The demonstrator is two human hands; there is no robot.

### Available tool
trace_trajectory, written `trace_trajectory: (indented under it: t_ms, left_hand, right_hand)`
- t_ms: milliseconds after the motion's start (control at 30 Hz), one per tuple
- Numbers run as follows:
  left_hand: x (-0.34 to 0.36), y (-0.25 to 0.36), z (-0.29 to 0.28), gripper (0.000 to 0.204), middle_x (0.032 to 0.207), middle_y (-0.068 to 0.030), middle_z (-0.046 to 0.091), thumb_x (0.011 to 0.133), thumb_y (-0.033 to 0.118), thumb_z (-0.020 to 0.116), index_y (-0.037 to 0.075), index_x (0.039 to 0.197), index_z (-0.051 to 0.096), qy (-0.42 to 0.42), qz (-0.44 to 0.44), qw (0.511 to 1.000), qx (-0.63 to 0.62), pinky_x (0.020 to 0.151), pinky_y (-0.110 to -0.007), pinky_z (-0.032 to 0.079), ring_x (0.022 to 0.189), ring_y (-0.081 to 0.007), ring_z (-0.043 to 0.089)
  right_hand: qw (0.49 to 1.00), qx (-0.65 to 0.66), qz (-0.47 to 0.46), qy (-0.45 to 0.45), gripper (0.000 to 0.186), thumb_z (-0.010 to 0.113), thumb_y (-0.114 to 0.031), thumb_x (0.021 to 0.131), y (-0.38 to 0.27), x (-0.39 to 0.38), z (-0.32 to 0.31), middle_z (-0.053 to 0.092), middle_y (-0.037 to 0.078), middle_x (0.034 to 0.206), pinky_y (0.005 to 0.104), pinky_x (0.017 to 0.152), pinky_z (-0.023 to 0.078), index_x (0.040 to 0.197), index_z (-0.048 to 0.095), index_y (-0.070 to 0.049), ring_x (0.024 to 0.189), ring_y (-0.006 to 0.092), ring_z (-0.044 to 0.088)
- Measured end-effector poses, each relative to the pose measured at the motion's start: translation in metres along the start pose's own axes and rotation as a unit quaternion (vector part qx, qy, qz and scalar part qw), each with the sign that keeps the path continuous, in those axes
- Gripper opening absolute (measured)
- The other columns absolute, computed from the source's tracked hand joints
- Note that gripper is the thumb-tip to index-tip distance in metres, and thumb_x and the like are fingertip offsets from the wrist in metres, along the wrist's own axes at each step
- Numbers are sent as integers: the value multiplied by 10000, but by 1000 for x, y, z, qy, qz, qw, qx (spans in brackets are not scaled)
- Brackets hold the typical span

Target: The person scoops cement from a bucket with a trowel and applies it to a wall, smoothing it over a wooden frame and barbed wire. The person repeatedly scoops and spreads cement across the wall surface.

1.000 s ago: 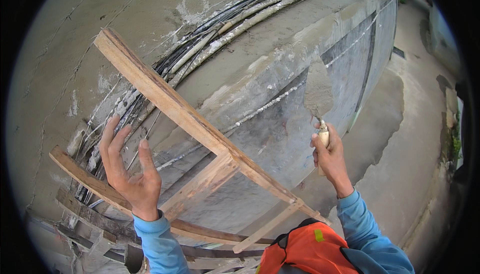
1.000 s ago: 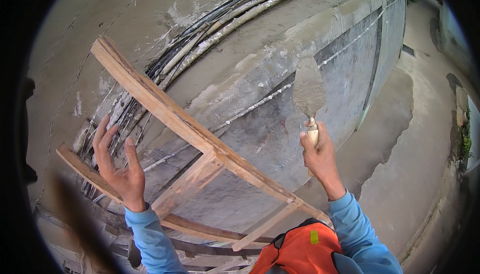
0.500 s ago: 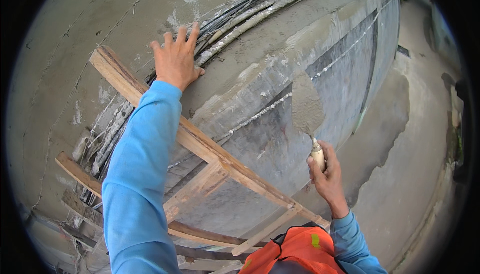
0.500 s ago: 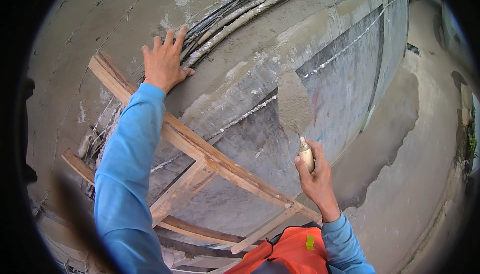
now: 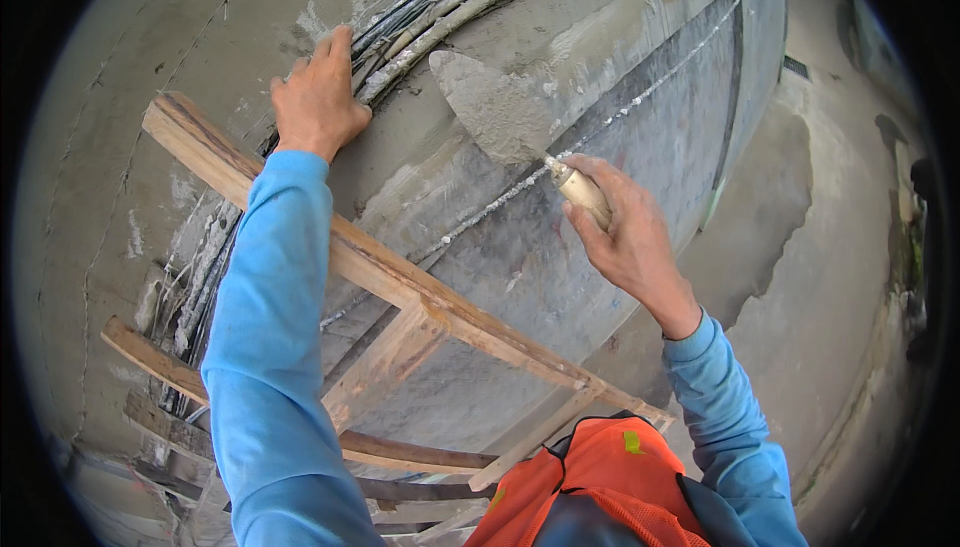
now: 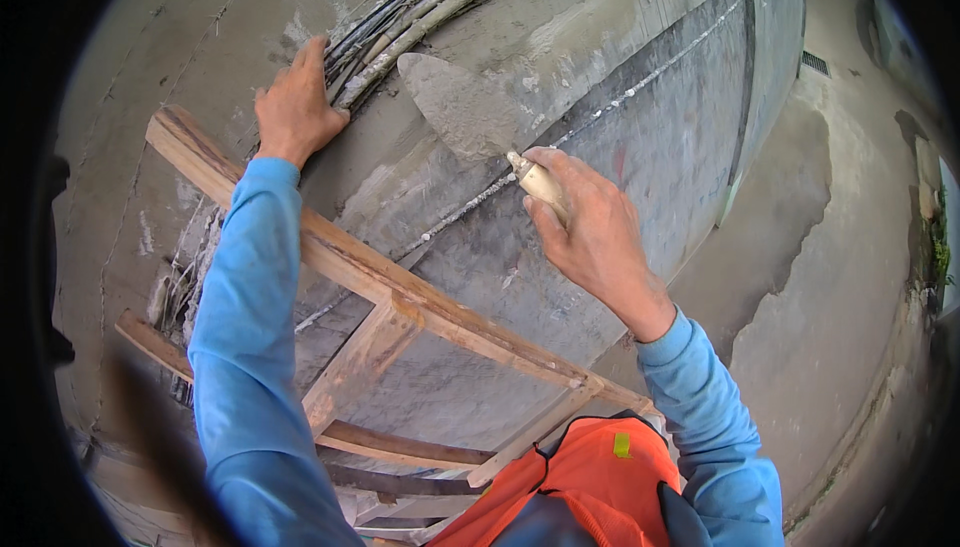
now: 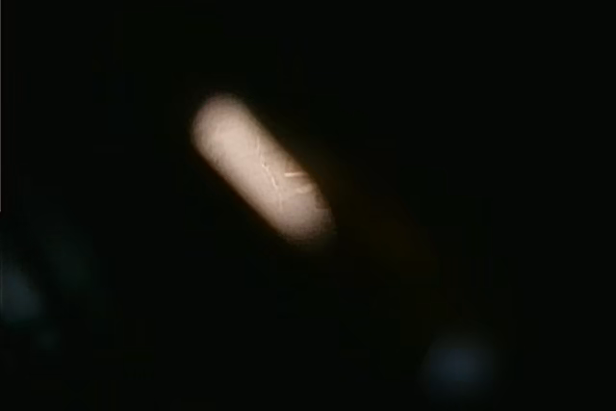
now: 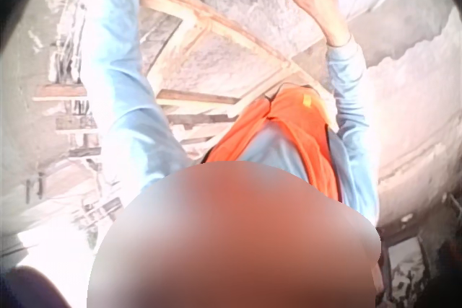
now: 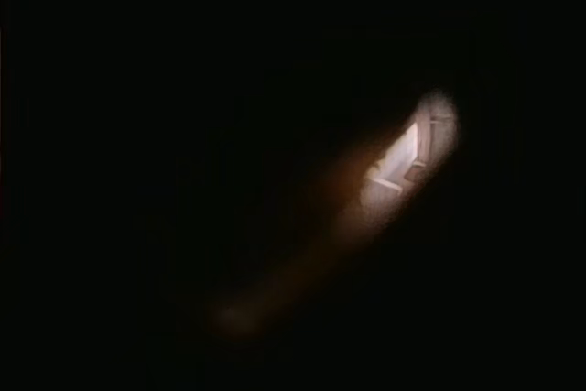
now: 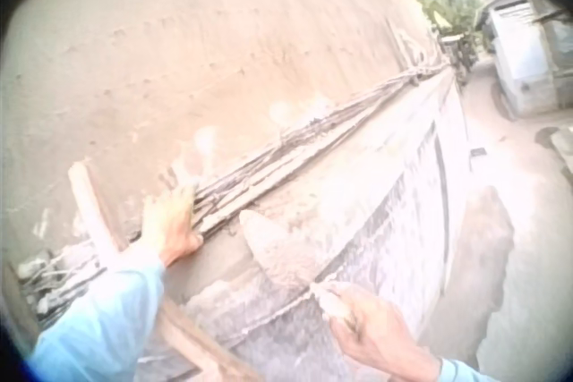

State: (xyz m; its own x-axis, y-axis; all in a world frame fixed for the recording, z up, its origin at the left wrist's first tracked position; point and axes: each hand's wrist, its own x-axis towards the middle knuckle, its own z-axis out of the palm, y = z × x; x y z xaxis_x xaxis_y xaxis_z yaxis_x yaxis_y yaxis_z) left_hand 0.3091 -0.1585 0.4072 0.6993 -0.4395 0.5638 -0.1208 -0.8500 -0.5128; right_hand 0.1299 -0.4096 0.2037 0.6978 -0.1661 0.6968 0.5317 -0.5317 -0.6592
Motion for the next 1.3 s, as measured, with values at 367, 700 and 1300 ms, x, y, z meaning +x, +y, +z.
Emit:
trace_trajectory:
  t_ms: [367, 700, 1300]
  left_hand:
    - [-14, -22, -21, 1131, 1655, -102, 509, 731, 217, 988, 253, 1645, 322, -12, 21, 999, -20, 1065, -585, 559, 1389, -366, 619]
    - [-36, -77, -56, 443, 1293, -44, 781, 912, 220, 837, 186, 1341, 730, 110, 47, 993, 13, 924, -460, 637, 1090, -307, 777]
    - [-42, -78, -50, 318, 1136, -98, 821, 965, 368, 753, 183, 1223, 772, 125, 27, 992, 19, 877, -466, 611, 1022, -344, 783]
  right_hand:
    - [988, -73, 43, -132, 351, 757, -94, 941, -23, 66, -29, 786, 268, 1025, 456, 822, 594, 1263, 743, 43, 915, 417, 780]
    - [992, -27, -46, -117, 220, 711, -144, 979, -25, 69, 9, 753, 277, 889, 527, 759, 584, 1112, 761, 24, 847, 481, 743]
    - [916, -290, -34, -274, 231, 647, -105, 927, -106, 139, 20, 746, 334, 908, 564, 782, 619, 979, 774, 81, 856, 508, 761]
